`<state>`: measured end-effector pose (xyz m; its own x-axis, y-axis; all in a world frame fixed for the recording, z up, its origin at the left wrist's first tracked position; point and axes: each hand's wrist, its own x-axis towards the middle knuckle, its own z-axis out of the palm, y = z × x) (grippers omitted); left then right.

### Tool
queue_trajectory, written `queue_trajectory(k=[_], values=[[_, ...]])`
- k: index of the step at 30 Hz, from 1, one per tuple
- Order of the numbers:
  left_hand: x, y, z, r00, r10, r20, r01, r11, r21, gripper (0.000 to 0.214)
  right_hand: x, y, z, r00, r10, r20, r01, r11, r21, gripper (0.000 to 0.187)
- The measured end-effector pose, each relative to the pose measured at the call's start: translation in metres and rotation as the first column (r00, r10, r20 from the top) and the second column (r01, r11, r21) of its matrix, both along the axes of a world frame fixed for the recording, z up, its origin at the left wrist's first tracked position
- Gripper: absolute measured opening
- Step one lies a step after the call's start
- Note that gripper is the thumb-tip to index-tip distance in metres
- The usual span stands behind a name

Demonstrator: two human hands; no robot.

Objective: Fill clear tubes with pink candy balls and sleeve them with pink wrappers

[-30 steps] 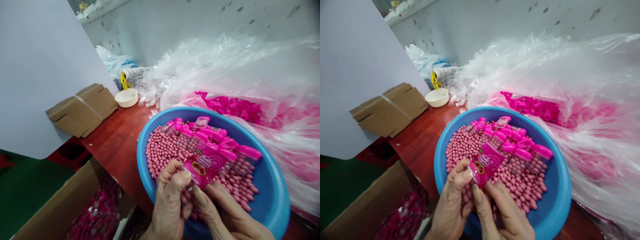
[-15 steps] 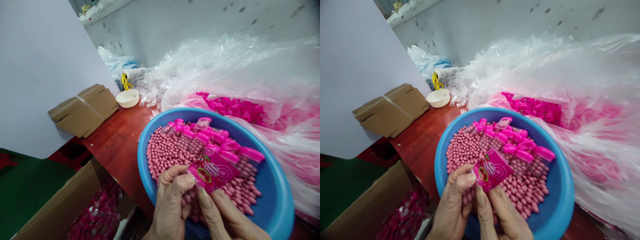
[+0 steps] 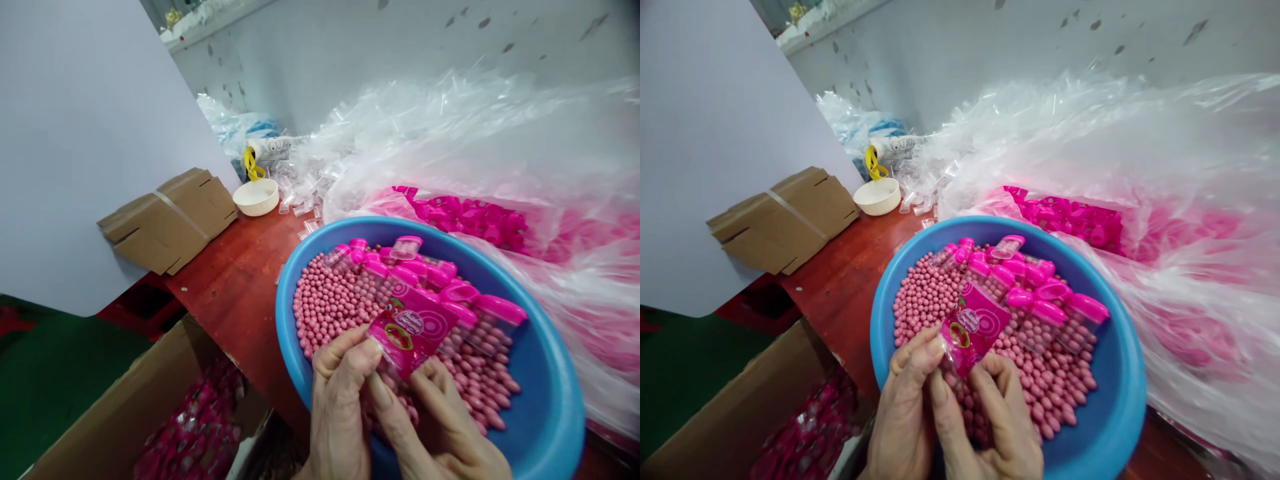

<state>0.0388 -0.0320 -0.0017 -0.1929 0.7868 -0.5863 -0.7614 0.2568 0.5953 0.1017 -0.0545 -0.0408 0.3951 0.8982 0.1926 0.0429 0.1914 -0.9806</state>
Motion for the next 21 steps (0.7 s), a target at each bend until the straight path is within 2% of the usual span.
queue_trajectory(k=[3,5,8,10,11,14,17,18,21], values=[[0.001,0.000,-0.003,1.000,0.010,-0.016,-0.010,1.000,0.028,0.020,-0.003,0.001,0.000,0.997,-0.063,0.047,0.061,0.997,0.040,0.023],[0.000,0.000,-0.006,0.999,-0.001,-0.044,0.003,0.999,0.041,0.019,-0.003,-0.001,-0.003,0.997,-0.052,0.060,0.052,0.999,-0.003,0.019],[-0.002,0.002,-0.006,0.981,-0.138,-0.137,0.156,0.978,0.138,0.013,0.001,-0.004,-0.009,1.000,0.000,0.008,0.002,0.988,-0.155,0.028],[-0.005,0.003,-0.004,0.935,-0.201,-0.293,0.269,0.939,0.214,0.010,0.004,-0.004,-0.011,0.996,0.045,-0.072,-0.061,0.971,-0.231,0.037],[-0.007,0.003,-0.003,0.903,-0.195,-0.383,0.304,0.921,0.246,0.009,0.005,-0.004,-0.011,0.989,0.089,-0.115,-0.115,0.963,-0.243,0.041],[-0.016,0.002,0.004,0.757,-0.130,-0.640,0.396,0.871,0.292,0.007,0.002,-0.005,-0.008,0.969,0.151,-0.196,-0.199,0.946,-0.256,0.046],[-0.028,0.003,0.012,0.545,-0.074,-0.835,0.537,0.796,0.279,0.010,-0.007,-0.007,-0.008,0.980,0.063,-0.187,-0.119,0.944,-0.308,0.051],[-0.032,0.005,0.015,0.470,-0.055,-0.881,0.599,0.753,0.272,0.013,-0.009,-0.008,-0.009,0.985,0.023,-0.169,-0.079,0.940,-0.331,0.054],[-0.045,0.015,0.022,0.225,0.051,-0.973,0.786,0.581,0.212,0.022,-0.014,-0.012,-0.013,0.996,-0.041,-0.084,0.006,0.924,-0.382,0.062]])
